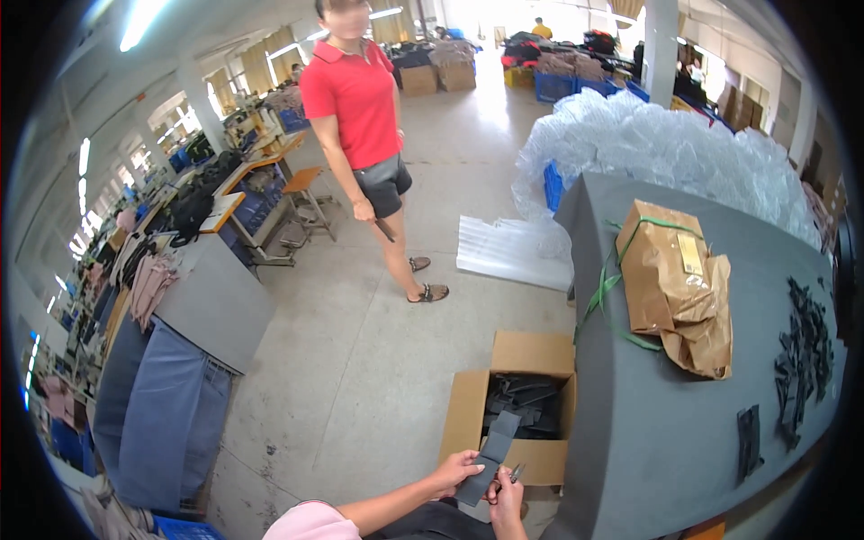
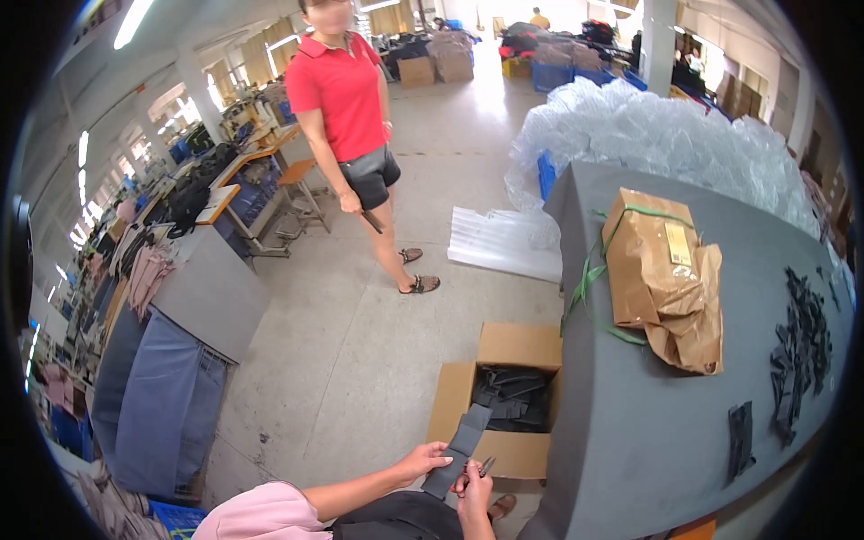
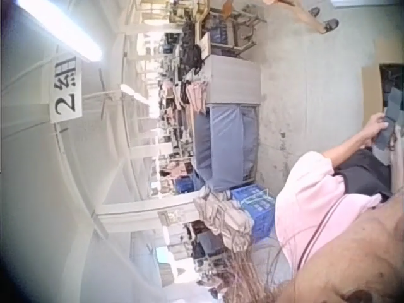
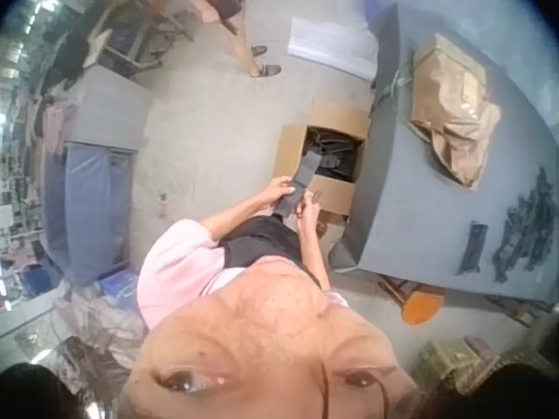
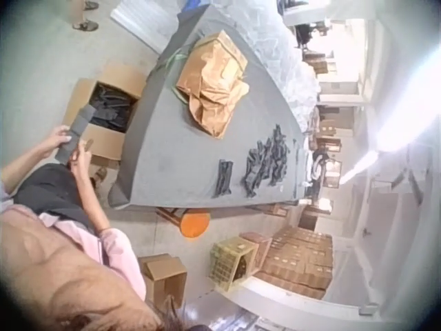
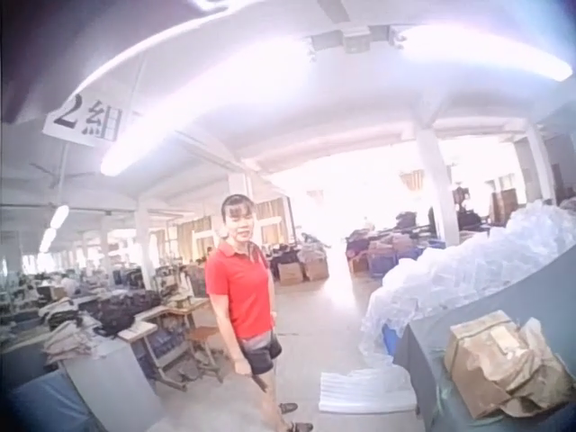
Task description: Assembling or preparing components for black bags or straps in a workshop.
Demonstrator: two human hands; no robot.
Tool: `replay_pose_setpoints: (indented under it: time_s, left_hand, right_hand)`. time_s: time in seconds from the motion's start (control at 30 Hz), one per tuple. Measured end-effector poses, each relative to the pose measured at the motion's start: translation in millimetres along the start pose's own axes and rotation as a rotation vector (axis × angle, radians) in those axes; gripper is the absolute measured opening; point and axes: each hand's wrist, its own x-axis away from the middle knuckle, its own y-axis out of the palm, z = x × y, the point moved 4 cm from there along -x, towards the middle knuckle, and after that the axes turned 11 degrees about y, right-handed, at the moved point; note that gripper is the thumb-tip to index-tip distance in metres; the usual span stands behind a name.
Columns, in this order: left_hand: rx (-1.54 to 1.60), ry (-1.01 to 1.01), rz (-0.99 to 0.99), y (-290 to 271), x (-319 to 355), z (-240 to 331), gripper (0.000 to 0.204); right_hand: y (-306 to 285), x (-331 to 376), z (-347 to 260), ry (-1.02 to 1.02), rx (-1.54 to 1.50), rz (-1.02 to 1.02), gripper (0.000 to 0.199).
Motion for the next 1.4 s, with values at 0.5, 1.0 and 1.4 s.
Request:
replay_pose_setpoints:
  time_s: [0.5,1.0,1.4]
  left_hand:
    - [-0.021,0.101,0.083,101.8,34.3,-43.4,0.028]
    - [0.048,0.117,-0.027,160.2,41.2,-76.7,0.024]
    - [-0.390,-0.100,-0.101,82.8,7.4,-126.4,0.027]
  right_hand:
    - [-66.1,70.1,-64.4,-0.035,0.225,-0.081,0.014]
    - [-108.4,106.4,-95.7,-0.042,0.270,-0.113,0.013]
    - [-180.5,197.3,-63.8,0.037,0.398,0.143,0.025]
